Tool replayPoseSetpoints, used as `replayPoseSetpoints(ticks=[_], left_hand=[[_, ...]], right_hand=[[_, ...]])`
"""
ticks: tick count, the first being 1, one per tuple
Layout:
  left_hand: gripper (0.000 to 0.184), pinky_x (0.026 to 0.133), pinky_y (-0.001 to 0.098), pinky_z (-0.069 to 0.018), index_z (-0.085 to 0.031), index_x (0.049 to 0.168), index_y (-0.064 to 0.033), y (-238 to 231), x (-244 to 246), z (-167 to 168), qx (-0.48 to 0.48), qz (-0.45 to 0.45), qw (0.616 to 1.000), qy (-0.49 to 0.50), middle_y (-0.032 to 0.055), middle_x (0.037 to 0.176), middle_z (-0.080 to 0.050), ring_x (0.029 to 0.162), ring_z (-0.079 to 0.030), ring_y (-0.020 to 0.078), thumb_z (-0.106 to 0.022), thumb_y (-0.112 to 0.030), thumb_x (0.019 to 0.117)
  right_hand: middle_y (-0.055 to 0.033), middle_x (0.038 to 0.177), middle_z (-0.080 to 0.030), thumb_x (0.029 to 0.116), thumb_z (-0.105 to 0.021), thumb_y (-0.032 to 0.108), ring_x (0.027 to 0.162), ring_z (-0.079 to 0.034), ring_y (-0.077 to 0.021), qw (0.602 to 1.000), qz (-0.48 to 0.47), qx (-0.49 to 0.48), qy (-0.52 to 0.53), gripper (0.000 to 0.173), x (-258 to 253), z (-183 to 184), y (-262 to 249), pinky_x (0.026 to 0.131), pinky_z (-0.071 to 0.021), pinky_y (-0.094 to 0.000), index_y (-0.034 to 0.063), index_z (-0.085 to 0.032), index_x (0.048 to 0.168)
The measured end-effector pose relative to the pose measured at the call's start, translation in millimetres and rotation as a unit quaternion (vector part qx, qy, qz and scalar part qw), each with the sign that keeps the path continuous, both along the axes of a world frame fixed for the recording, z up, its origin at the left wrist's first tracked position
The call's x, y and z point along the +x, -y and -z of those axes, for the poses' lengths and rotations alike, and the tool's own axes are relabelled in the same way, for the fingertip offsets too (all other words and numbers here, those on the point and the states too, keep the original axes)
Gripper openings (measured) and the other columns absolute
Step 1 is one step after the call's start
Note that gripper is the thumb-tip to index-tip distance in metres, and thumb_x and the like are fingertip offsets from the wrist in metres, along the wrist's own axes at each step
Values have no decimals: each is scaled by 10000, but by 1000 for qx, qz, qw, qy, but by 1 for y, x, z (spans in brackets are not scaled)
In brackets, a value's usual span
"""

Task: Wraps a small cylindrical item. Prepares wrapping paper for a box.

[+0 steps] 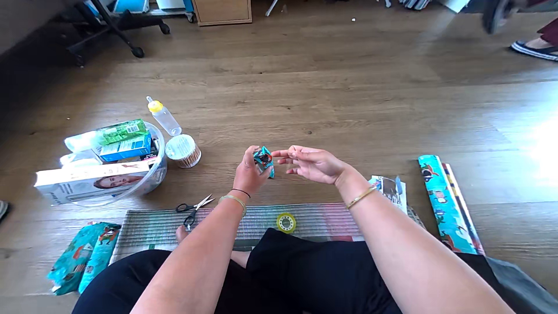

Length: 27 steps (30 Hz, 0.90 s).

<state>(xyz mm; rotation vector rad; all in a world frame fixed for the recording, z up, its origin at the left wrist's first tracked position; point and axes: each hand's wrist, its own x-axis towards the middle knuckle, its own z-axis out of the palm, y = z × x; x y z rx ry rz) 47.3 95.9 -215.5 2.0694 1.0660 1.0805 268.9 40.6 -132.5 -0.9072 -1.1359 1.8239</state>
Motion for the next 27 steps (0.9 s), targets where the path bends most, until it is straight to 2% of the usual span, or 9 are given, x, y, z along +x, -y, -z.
replayPoseSetpoints(ticks=[3,8,12,15,19,21,23,24,27], left_hand=[[710,946,501,-599,-454,1379,43,-2,-2,5,28,26,999,4,222,1222,-686,1060,-730,321,-860,-98,813],[608,902,520,-608,-509,1322,65,-4,-5,9,55,43,998,-2,257,1158,-690,997,-740,351,-840,-78,831],[580,920,513,-605,-527,1313,67,-4,-7,9,61,65,996,13,276,1276,-636,1064,-720,365,-836,-74,843],[480,918,515,-607,-607,1270,68,-4,-8,6,58,80,995,6,305,1371,-582,1110,-702,402,-817,-66,859],[408,864,524,-612,-703,1215,28,-5,-6,0,74,75,994,-8,283,1323,-630,1066,-714,394,-828,-112,853],[404,822,521,-618,-731,1197,-4,-5,-2,0,92,67,994,-4,263,1272,-664,1016,-727,381,-848,-116,828],[409,796,512,-621,-743,1197,-34,-4,0,0,105,62,993,-7,233,1252,-684,977,-735,361,-861,-116,814],[407,788,520,-617,-745,1195,-41,-4,1,-1,105,65,992,-12,224,1252,-689,965,-737,361,-861,-112,811],[393,802,541,-615,-751,1176,-55,-2,2,-4,108,76,991,-29,193,1251,-702,993,-740,358,-865,-100,802]], right_hand=[[-51,1440,-600,1097,-289,231,1254,-603,-153,1000,-22,-9,17,298,-5,2,0,980,-510,-344,143,-570,1143],[-45,1424,-614,1097,-282,240,1246,-609,-152,999,-17,-24,18,309,-10,6,0,973,-512,-348,143,-574,1130],[-29,1451,-591,1099,-281,256,1275,-585,-145,999,-25,-28,21,311,-8,4,0,997,-497,-355,151,-572,1133],[-34,1403,-628,1105,-283,243,1264,-600,-154,999,-6,-34,38,302,-4,0,2,996,-504,-359,151,-571,1111],[-21,1317,-661,1100,-299,249,1193,-627,-136,998,18,-9,67,297,2,-13,3,964,-519,-337,148,-578,1112],[0,1248,-662,1104,-343,213,1139,-620,-97,989,13,23,145,278,1,-29,4,956,-508,-312,123,-605,1127],[11,1155,-637,1084,-422,186,1054,-584,-61,960,-22,71,270,232,-1,-44,1,911,-475,-285,95,-631,1125],[8,1090,-611,1064,-459,168,984,-556,-56,943,-41,92,318,191,-3,-50,-1,861,-446,-275,85,-631,1071],[-34,1082,-574,1055,-513,135,997,-542,-86,896,-109,134,408,174,-4,-63,-11,859,-434,-283,71,-632,946]])
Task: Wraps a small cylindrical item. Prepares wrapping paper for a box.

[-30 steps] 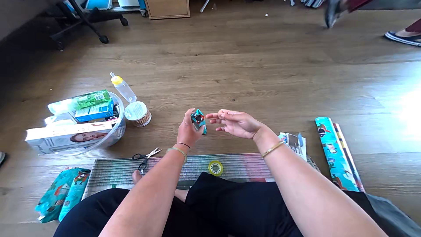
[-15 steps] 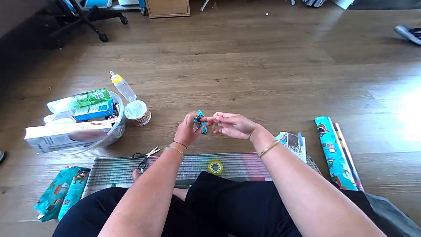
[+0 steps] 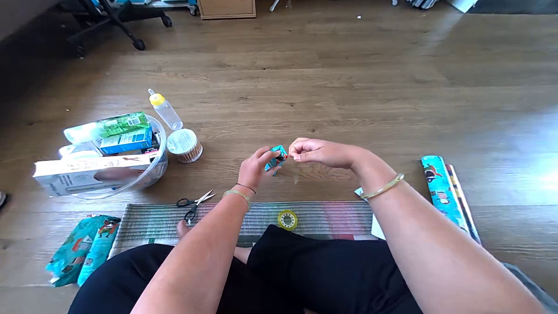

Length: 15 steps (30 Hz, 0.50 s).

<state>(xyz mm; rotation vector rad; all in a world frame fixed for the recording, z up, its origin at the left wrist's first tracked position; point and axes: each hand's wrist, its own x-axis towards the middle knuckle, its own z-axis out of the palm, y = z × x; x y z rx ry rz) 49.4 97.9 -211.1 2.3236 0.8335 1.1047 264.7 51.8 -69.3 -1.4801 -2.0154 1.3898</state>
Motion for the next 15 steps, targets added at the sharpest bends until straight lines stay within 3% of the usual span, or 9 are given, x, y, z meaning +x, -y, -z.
replayPoseSetpoints(ticks=[6,15], left_hand=[[388,811,548,-615,-746,1166,-53,0,1,-1,6,10,1000,-7,177,1255,-704,1016,-740,347,-867,-100,801],[381,805,539,-614,-747,1162,-47,0,0,-3,0,16,1000,-10,197,1257,-699,983,-743,357,-863,-87,802]], right_hand=[[-66,991,-561,983,-533,84,977,-533,-135,995,-70,53,51,190,0,18,-24,851,-416,-319,36,-649,840],[-109,1090,-586,890,-620,21,1038,-543,-198,988,-60,106,97,62,-2,36,-31,865,-437,-372,31,-677,912]])
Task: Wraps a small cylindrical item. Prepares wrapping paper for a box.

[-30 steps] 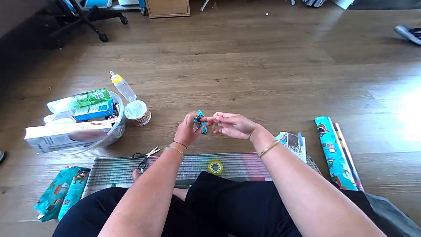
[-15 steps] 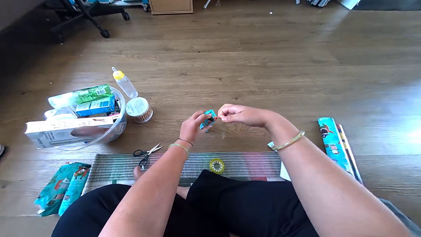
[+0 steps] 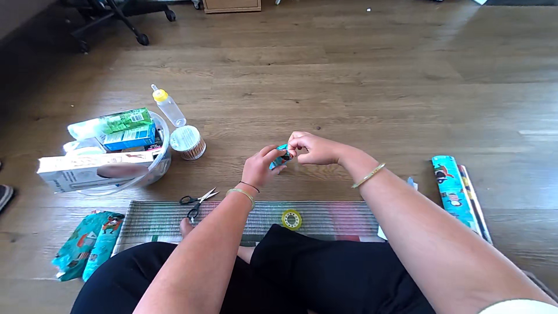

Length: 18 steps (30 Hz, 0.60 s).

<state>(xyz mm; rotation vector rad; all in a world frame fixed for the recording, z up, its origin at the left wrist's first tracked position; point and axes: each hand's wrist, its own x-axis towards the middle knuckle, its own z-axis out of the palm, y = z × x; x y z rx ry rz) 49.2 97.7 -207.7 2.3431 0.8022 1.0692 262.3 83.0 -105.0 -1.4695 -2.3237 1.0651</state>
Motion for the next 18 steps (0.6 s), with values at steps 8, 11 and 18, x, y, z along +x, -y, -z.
replayPoseSetpoints(ticks=[8,11,18], left_hand=[[389,829,559,-609,-743,1182,-55,1,2,-1,9,15,1000,-13,185,1263,-702,1048,-733,364,-855,-87,810],[385,823,551,-612,-746,1175,-57,1,2,0,13,13,1000,-10,179,1265,-703,1045,-735,356,-858,-88,807],[377,814,539,-616,-748,1165,-64,0,2,2,22,14,1000,-11,168,1263,-706,1035,-739,345,-861,-93,806]], right_hand=[[-138,1089,-584,854,-721,85,1034,-549,-259,1000,9,22,18,110,-4,-1,-10,882,-441,-442,28,-682,939],[-130,1082,-576,850,-730,96,1022,-543,-248,999,7,21,29,113,-5,-1,-13,869,-436,-435,36,-669,924],[-124,1082,-573,873,-747,112,1009,-545,-243,998,14,18,57,128,-7,2,-17,863,-443,-425,43,-662,938]])
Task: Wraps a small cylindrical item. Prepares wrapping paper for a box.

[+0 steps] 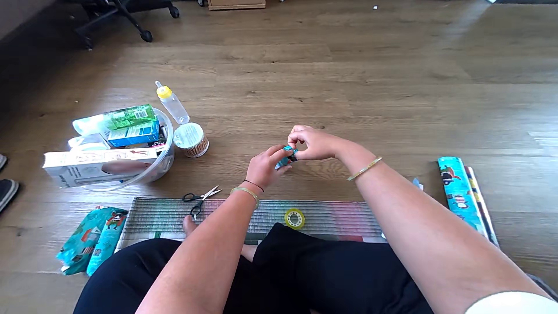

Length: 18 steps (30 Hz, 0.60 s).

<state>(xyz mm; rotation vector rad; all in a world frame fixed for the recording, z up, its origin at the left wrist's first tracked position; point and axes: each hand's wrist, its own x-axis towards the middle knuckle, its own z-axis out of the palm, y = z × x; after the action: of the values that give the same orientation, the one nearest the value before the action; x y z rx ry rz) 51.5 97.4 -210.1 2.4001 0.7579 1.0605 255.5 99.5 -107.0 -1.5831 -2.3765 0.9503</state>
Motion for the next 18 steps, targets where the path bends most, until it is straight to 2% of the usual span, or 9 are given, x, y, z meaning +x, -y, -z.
replayPoseSetpoints(ticks=[7,11,13,16,18], left_hand=[[367,797,524,-618,-735,1155,-52,1,1,0,-9,-7,1000,-6,166,1265,-708,1004,-746,337,-857,-104,813],[509,823,527,-617,-638,1207,28,3,1,0,-23,-30,999,-3,195,1133,-736,958,-751,359,-886,-120,788],[536,805,529,-620,-613,1212,44,2,1,2,-12,-35,999,3,202,1099,-739,945,-753,365,-889,-112,779],[458,720,523,-617,-652,1166,25,3,1,-2,5,-41,999,-9,207,1091,-730,867,-748,367,-877,-102,789],[439,696,531,-613,-676,1182,1,3,0,-4,8,-40,999,-19,210,1159,-721,867,-747,371,-868,-104,801]], right_hand=[[-140,1087,-587,877,-773,113,1016,-561,-256,1000,16,7,-2,158,0,4,-1,872,-458,-432,33,-662,957],[-130,1063,-570,874,-797,128,941,-557,-233,1000,26,5,-4,198,-1,3,-1,818,-468,-403,35,-661,985],[-134,1066,-572,877,-797,129,924,-559,-235,999,37,3,-5,214,-2,2,-1,805,-474,-404,35,-660,1011],[-134,1072,-576,878,-795,118,910,-569,-228,999,43,9,-8,230,-3,2,-2,786,-483,-387,30,-659,1041],[-140,1074,-591,864,-805,98,892,-590,-229,998,51,10,-20,249,-3,3,-2,770,-501,-383,21,-662,1054]])
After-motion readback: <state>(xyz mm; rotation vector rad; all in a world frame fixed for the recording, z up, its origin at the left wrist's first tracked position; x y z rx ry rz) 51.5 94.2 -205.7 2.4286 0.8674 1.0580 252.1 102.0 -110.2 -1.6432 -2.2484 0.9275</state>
